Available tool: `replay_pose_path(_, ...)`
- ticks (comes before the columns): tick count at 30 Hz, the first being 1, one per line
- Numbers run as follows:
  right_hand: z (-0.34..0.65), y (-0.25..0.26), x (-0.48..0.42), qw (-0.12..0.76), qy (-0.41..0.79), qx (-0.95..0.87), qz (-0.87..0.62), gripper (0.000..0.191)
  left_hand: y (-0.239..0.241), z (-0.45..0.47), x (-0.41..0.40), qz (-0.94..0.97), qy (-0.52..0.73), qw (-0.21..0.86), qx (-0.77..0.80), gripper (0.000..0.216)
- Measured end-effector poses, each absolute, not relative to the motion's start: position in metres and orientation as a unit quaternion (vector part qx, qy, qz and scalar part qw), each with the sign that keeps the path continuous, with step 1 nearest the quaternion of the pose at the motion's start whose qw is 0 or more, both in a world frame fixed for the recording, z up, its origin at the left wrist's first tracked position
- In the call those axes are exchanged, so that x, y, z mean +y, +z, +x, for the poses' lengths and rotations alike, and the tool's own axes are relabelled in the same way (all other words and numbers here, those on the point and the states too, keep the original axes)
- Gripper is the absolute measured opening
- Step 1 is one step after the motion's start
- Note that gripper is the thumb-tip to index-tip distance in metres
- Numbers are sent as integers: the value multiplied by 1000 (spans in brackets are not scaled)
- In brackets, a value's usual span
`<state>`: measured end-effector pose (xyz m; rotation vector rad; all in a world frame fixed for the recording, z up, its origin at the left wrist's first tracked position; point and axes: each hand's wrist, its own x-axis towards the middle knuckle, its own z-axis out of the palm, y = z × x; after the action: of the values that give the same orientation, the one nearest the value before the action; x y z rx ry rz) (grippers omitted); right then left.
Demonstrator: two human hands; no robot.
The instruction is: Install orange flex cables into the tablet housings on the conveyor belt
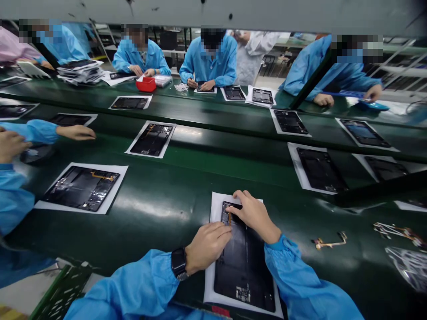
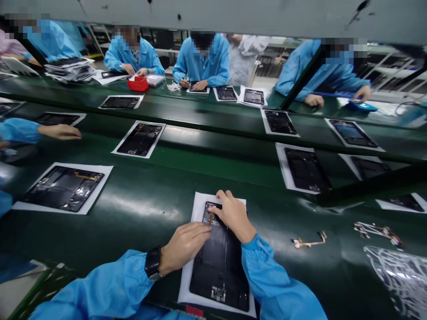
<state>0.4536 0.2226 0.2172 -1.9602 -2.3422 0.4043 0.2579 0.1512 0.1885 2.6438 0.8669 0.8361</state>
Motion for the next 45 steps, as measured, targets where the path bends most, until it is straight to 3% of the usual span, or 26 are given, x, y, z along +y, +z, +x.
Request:
replay_pose_path(11, 459, 219, 230, 59, 198, -744, -635, 34, 180, 254, 149, 900, 253, 186, 301, 22)
replay_pose_path(19, 463, 211, 227, 105, 182, -753, -623, 37, 183, 254, 151, 908, 259, 160, 289, 18)
replay_pose_path(45, 463, 214, 226, 107, 169, -755, -624, 38, 189, 252, 153, 928, 231, 112, 272, 18)
